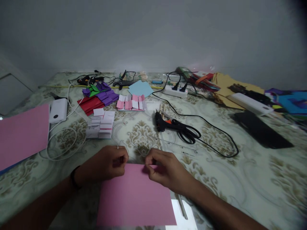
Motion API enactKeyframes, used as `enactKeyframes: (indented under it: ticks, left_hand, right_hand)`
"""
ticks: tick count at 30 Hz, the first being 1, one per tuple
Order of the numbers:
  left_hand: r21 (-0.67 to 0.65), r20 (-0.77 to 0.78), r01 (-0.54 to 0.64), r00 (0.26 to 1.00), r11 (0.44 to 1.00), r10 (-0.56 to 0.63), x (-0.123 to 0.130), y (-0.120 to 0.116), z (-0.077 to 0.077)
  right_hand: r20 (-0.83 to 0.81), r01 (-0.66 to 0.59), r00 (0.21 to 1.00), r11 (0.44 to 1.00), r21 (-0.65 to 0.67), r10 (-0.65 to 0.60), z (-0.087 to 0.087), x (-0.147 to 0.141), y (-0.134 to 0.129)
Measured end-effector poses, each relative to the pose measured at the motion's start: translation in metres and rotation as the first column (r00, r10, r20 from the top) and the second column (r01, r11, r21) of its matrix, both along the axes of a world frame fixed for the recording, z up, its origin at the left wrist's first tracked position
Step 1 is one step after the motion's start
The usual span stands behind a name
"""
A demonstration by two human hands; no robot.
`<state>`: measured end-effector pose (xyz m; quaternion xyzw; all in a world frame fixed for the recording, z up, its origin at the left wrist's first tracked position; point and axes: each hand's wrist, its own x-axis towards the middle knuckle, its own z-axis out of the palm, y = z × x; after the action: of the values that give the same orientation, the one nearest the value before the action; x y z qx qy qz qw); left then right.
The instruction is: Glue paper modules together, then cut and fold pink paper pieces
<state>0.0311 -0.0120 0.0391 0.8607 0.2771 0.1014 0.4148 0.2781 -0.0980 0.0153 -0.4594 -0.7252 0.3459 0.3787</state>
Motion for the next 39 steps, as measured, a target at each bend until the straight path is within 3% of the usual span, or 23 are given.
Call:
enactKeyframes:
  ticks: [6, 20, 25, 32, 39]
  left_hand:
    - [0.065, -0.043, -0.045, 0.998, 0.997, 0.048, -0.009, 0.011, 0.007]
    - [0.058, -0.062, -0.148, 0.987, 0.987, 0.151, -0.033, 0.04, 0.027]
    - [0.172, -0.01, -0.215, 0.975, 0.961, 0.22, -0.033, 0.04, 0.022]
    - [0.222, -0.086, -0.003, 0.996, 0.975, 0.023, -0.016, 0.022, 0.0]
    - [0.252, -0.091, 0.057, 0.995, 0.966, -0.035, -0.012, 0.016, 0.0]
  right_hand:
    - [0.006, 0.065, 0.998, 0.998, -0.025, -0.065, 0.009, 0.011, 0.005]
    - [0.015, 0.167, 0.986, 0.981, -0.1, -0.167, 0.025, 0.029, 0.01]
    - [0.009, 0.156, 0.988, 0.977, -0.142, -0.157, 0.022, 0.027, 0.01]
    - [0.013, 0.132, 0.991, 0.985, -0.107, -0.131, 0.013, 0.015, 0.008]
    - [0.087, 0.069, 0.995, 0.988, -0.139, -0.057, 0.009, 0.016, 0.008]
